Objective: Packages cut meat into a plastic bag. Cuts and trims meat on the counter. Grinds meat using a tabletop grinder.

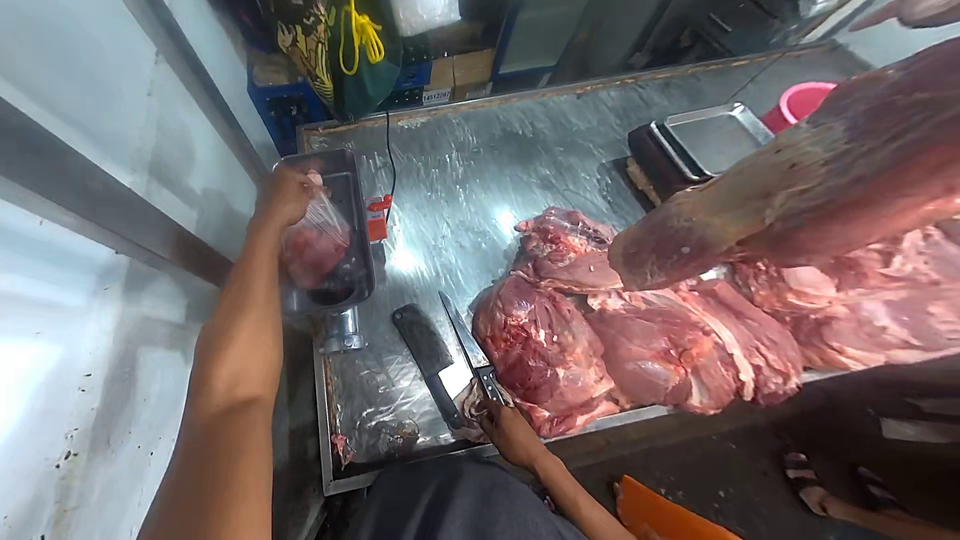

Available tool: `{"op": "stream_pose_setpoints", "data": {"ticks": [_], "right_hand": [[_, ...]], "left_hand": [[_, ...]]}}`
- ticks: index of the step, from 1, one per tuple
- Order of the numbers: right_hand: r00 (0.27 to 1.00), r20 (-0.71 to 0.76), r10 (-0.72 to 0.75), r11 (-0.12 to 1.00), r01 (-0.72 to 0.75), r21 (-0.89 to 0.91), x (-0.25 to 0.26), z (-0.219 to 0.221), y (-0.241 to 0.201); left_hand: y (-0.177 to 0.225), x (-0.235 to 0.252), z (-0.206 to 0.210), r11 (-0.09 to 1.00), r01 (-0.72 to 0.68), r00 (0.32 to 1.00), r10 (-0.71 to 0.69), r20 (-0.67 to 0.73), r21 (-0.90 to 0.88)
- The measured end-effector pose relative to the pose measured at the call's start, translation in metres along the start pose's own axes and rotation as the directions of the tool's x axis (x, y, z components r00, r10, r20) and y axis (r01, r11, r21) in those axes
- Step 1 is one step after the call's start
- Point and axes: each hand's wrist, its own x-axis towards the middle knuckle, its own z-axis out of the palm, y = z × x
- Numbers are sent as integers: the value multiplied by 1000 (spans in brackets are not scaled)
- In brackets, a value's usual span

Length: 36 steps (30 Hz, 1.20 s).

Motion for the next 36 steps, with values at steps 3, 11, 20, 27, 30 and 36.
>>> {"op": "stream_pose_setpoints", "data": {"ticks": [3, 11, 20, 27, 30, 36], "right_hand": [[1000, -27, 1, 998, 1, 58, -5, 1, -3], [999, -15, -29, 993, 30, 112, -9, 6, -1], [955, 136, -263, 964, 253, 83, -2, -44, -38], [908, 74, -412, 834, 343, 433, -9, -76, -57], [839, 81, -538, 491, 234, 839, -9, -80, -69], [733, -123, -669, 307, 424, 852, 8, -131, -132]], "left_hand": [[25, -3, -41, 995, 85, 973, -92, -212, -43], [60, -52, -65, 991, -13, 827, -64, -559, -133], [27, -22, -68, 366, -363, 665, -543, -513, -857], [113, -204, 62, 331, -557, 807, -1, -591, -762], [151, -290, 141, 389, -508, 860, 269, -433, -769], [128, -386, 218, 384, -133, 987, 136, -86, -914]]}}
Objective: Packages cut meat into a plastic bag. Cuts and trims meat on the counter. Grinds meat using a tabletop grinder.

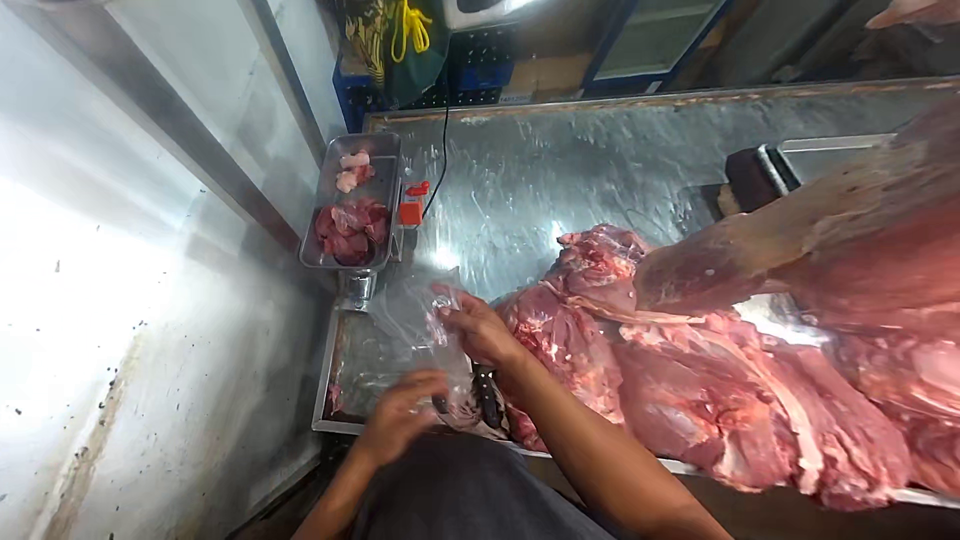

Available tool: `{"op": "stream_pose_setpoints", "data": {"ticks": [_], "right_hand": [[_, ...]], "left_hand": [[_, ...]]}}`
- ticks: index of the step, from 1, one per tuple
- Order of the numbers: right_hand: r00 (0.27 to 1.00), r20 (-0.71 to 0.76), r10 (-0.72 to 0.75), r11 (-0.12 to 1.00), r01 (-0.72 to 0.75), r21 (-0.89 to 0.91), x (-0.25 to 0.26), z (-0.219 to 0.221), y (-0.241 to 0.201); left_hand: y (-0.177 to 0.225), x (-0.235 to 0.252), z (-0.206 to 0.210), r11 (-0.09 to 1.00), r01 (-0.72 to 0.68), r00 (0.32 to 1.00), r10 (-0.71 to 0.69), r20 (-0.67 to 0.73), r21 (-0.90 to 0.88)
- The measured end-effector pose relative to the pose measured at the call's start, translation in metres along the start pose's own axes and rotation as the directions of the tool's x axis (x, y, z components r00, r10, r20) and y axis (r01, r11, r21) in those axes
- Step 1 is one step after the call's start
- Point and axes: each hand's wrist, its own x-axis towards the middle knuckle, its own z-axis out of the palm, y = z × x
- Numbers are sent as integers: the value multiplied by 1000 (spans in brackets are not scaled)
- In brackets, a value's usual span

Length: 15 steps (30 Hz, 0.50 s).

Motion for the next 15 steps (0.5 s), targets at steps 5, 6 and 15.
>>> {"op": "stream_pose_setpoints", "data": {"ticks": [5, 6, 15], "right_hand": [[987, 154, -49, 898, 111, -427, -9, -1, 15], [973, 227, -30, 863, 140, -486, -14, -1, 26], [960, -42, 276, 832, -261, -490, -27, 23, 72]], "left_hand": [[24, 4, -58, 775, 562, 515, -602, -610, -291], [33, 9, -56, 728, 632, 538, -658, -527, -264], [-22, 43, -41, 856, 516, 821, -487, -299, 21]]}}
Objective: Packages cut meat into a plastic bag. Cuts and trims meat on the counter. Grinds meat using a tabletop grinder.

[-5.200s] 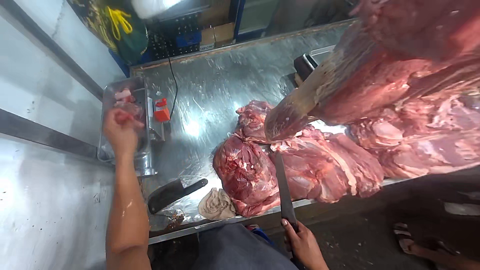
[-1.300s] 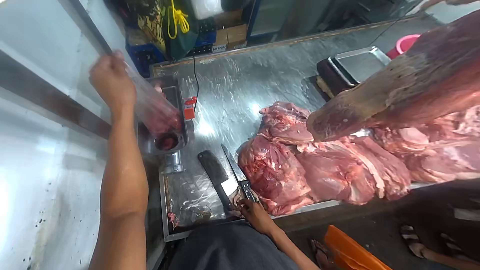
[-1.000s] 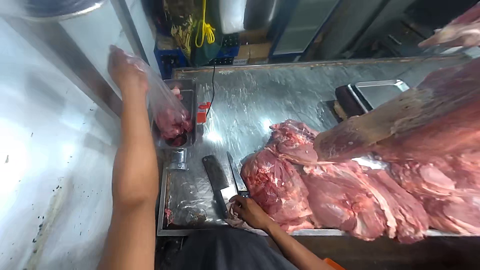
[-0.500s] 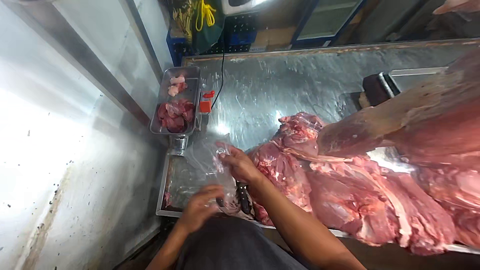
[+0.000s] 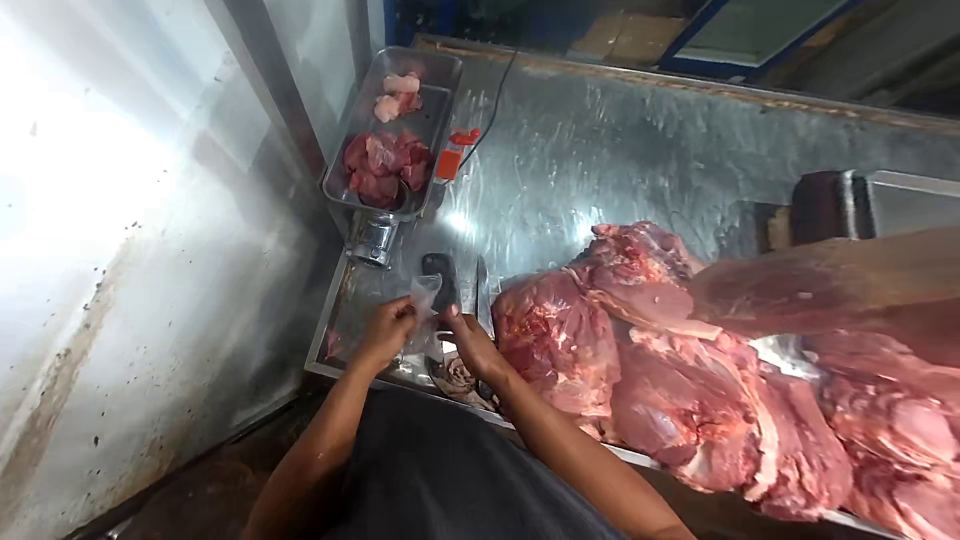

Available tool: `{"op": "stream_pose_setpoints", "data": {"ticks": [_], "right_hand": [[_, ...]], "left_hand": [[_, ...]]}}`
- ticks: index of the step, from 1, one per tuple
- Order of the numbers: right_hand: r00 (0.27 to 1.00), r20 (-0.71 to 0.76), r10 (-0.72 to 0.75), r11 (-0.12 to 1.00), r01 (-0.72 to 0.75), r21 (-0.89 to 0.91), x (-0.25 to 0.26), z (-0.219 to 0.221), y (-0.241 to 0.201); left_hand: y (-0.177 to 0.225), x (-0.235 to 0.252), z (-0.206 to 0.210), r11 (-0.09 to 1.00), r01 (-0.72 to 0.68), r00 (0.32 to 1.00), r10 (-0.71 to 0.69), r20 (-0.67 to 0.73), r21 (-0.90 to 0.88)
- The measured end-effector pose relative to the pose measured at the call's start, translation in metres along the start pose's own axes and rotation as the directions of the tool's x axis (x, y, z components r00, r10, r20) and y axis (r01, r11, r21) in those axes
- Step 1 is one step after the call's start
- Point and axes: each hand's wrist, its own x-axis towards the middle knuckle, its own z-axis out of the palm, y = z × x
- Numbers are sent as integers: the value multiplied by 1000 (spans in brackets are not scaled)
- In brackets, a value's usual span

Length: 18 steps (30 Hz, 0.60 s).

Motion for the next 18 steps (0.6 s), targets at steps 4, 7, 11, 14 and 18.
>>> {"op": "stream_pose_setpoints", "data": {"ticks": [4, 7, 11, 14, 18], "right_hand": [[983, -109, 149, 986, -156, -61, 28, 22, -8], [988, -106, 108, 986, -120, -114, 45, 41, 0], [996, -20, 89, 934, -90, -347, 65, 64, -1], [998, 68, -5, 991, 14, -130, 81, 81, 4], [998, -2, 55, 982, -54, -180, 98, 74, 13]], "left_hand": [[-7, -2, -12, 999, -11, 996, 7, 91, 49], [-23, 1, -38, 937, 131, 991, -115, 68, -325], [-22, 15, -73, 915, 254, 966, -222, 135, -313], [-32, 29, -87, 868, 216, 956, -282, -86, -447], [-41, 32, -130, 522, 186, 897, -435, -72, -832]]}}
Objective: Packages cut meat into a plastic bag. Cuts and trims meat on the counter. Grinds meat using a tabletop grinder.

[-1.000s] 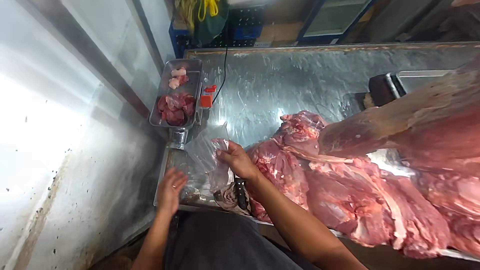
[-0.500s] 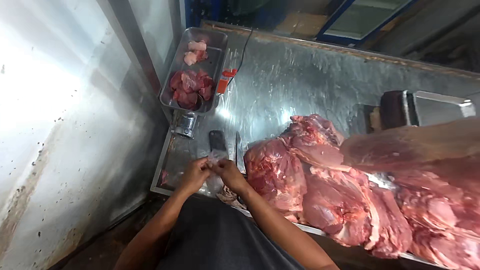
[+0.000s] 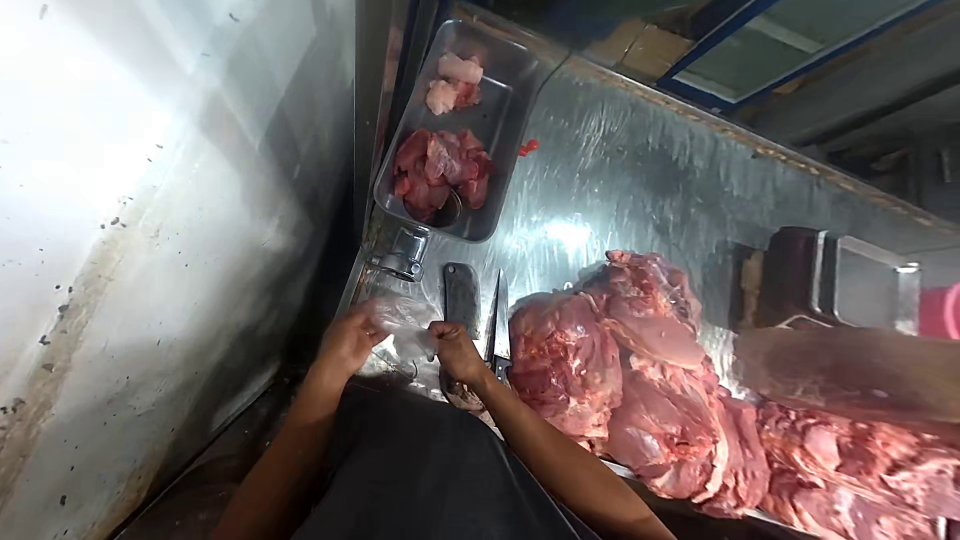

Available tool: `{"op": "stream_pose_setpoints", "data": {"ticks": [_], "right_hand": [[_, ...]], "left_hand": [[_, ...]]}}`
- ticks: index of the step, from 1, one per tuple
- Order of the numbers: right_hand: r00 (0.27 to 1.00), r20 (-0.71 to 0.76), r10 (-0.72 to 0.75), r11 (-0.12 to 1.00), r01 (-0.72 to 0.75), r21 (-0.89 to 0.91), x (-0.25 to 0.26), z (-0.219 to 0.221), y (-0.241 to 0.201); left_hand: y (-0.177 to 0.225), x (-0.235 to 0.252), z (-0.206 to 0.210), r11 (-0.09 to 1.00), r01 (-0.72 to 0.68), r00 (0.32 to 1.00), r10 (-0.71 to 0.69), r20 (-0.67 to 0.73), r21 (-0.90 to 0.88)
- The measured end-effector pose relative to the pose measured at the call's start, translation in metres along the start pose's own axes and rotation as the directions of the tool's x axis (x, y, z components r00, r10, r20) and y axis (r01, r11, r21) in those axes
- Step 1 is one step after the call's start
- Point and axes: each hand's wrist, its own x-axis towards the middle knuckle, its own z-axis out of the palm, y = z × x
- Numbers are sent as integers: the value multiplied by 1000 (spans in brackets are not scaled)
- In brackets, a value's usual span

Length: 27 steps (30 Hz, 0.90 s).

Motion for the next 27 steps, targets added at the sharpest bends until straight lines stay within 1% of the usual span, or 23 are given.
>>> {"op": "stream_pose_setpoints", "data": {"ticks": [1, 2, 3, 4, 5, 6, 7, 8, 9, 10, 11, 12, 13, 14, 15, 17, 19, 21, 22, 24, 25, 26, 27], "right_hand": [[996, -6, 92, 975, -91, -205, 1, -3, 1], [980, -26, 199, 905, -194, -379, 3, -3, -2], [954, -64, 293, 841, -289, -457, 7, -1, -4], [927, -112, 358, 829, -370, -418, 13, 2, -2], [903, -147, 405, 867, -430, -254, 19, 4, 2], [875, -142, 463, 886, -460, 50, 24, 7, 7], [839, -102, 535, 796, -460, 393, 27, 12, 8], [804, -39, 594, 639, -442, 630, 30, 16, 8], [771, 30, 636, 492, -436, 754, 34, 17, 7], [738, 93, 668, 388, -452, 803, 38, 17, 8], [702, 152, 696, 325, -496, 805, 43, 16, 12], [668, 187, 721, 296, -540, 788, 50, 14, 17], [642, 182, 745, 296, -562, 773, 59, 13, 24], [633, 136, 762, 320, -551, 771, 71, 13, 31], [658, 93, 747, 349, -508, 787, 83, 9, 35], [736, -1, 677, 423, -388, 819, 109, 1, 38], [812, -49, 581, 461, -279, 843, 134, -11, 30], [894, -9, 449, 447, -216, 868, 152, -26, 18], [916, 24, 400, 443, -217, 870, 155, -34, 11], [919, 69, 387, 448, -253, 857, 154, -53, -1], [919, 68, 389, 470, -261, 843, 155, -66, -5], [922, 31, 387, 527, -248, 813, 157, -82, -12], [934, -42, 356, 623, -203, 755, 158, -101, -21]], "left_hand": [[3, -1, -11, 999, 33, 999, -32, 26, -36], [3, -3, -22, 997, 73, 995, -71, 65, -30], [1, -8, -32, 993, 122, 987, -122, 105, 10], [-2, -13, -40, 982, 176, 972, -183, 145, 63], [-6, -15, -50, 970, 216, 949, -236, 209, 111], [-12, -16, -60, 961, 238, 925, -268, 271, 138], [-19, -16, -68, 960, 251, 913, -278, 298, 126], [-26, -16, -74, 964, 257, 924, -266, 273, 69], [-30, -14, -77, 971, 235, 951, -224, 214, -30], [-32, -11, -75, 975, 178, 977, -159, 143, -132], [-31, -4, -70, 970, 104, 992, -84, 96, -218], [-30, 9, -64, 965, 41, 996, -19, 86, -260], [-28, 25, -54, 961, 6, 998, 10, 57, -276], [-25, 44, -42, 962, -10, 1000, 14, 13, -275], [-19, 64, -31, 966, -2, 1000, -1, -12, -257], [3, 98, -11, 971, 7, 997, -24, -67, -237], [30, 110, 11, 969, -42, 995, 19, -95, -244], [52, 93, 35, 971, -79, 996, 69, -52, -224], [60, 78, 50, 969, -75, 997, 70, -33, -234], [61, 52, 80, 948, -48, 999, 38, -38, -314], [57, 44, 93, 926, -51, 998, 33, -55, -374], [54, 41, 104, 897, -64, 997, 35, -73, -437], [52, 41, 112, 864, -85, 995, 47, -89, -497]]}}
